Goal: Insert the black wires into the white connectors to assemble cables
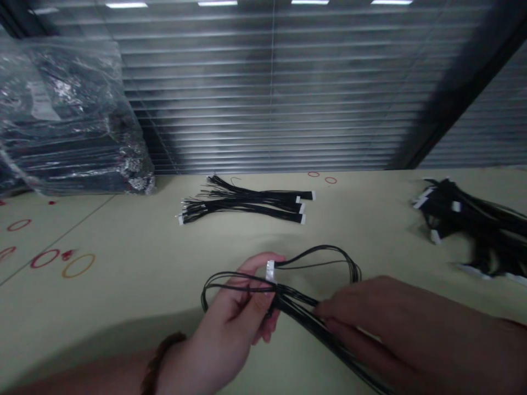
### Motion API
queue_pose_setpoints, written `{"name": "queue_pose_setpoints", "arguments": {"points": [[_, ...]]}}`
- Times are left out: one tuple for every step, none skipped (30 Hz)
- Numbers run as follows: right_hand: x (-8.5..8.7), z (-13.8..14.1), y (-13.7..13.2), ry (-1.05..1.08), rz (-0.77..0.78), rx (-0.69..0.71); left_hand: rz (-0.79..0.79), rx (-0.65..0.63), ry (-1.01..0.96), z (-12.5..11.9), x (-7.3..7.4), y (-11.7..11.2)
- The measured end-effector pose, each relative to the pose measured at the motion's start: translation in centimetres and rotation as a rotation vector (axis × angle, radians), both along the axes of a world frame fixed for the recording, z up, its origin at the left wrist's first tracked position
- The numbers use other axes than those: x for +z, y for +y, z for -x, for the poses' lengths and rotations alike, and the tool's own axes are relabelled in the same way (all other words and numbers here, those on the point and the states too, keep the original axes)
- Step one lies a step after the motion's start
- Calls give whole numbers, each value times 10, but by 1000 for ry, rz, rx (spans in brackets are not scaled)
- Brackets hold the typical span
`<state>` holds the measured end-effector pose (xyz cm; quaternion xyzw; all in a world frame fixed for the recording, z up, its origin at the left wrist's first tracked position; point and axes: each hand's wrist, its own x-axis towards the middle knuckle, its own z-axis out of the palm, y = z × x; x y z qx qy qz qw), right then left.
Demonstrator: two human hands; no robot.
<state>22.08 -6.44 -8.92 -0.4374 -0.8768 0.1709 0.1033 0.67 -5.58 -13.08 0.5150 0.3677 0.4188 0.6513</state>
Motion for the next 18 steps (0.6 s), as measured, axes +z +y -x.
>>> {"name": "queue_pose_setpoints", "arguments": {"points": [[2, 8, 3, 31, 37, 8, -19, -9, -6, 0, 0, -1], [2, 16, 5, 72, 65, 8, -37, -17, -11, 0, -1, -1], [2, 21, 7, 111, 72, 0, -47, -23, -12, -1, -1, -1], [0, 25, 7, 141, 45, -11, -50, -27, -11, -1, -2, -2], [-2, 28, 7, 157, -5, -11, -48, -29, -10, -1, -2, -2], [-5, 29, 6, 156, -75, -4, -44, -30, -7, -2, -2, -2], [-8, 29, 6, 143, -156, 7, -41, -31, -2, -2, -2, -2], [-10, 28, 5, 126, -241, 24, -36, -33, 7, -2, -2, -2], [-11, 28, 5, 111, -319, 44, -32, -33, 14, -2, -2, -2], [-12, 28, 4, 101, -381, 72, -32, -34, 18, -2, -2, -2], [-12, 27, 4, 93, -435, 98, -31, -34, 20, -3, -3, -2], [-12, 27, 5, 89, -478, 117, -31, -35, 19, -3, -3, -2], [-12, 27, 5, 81, -508, 136, -32, -36, 14, -3, -3, -2], [-11, 28, 5, 62, -529, 154, -30, -37, 13, -3, -4, -2], [-11, 28, 5, 39, -546, 174, -28, -37, 13, -3, -4, -2], [-10, 28, 5, 25, -551, 186, -25, -39, 16, -2, -5, -2], [-8, 27, 5, 22, -541, 185, -25, -43, 21, -2, -5, -2], [-6, 26, 6, 27, -521, 167, -27, -46, 25, -2, -6, -2]]}}
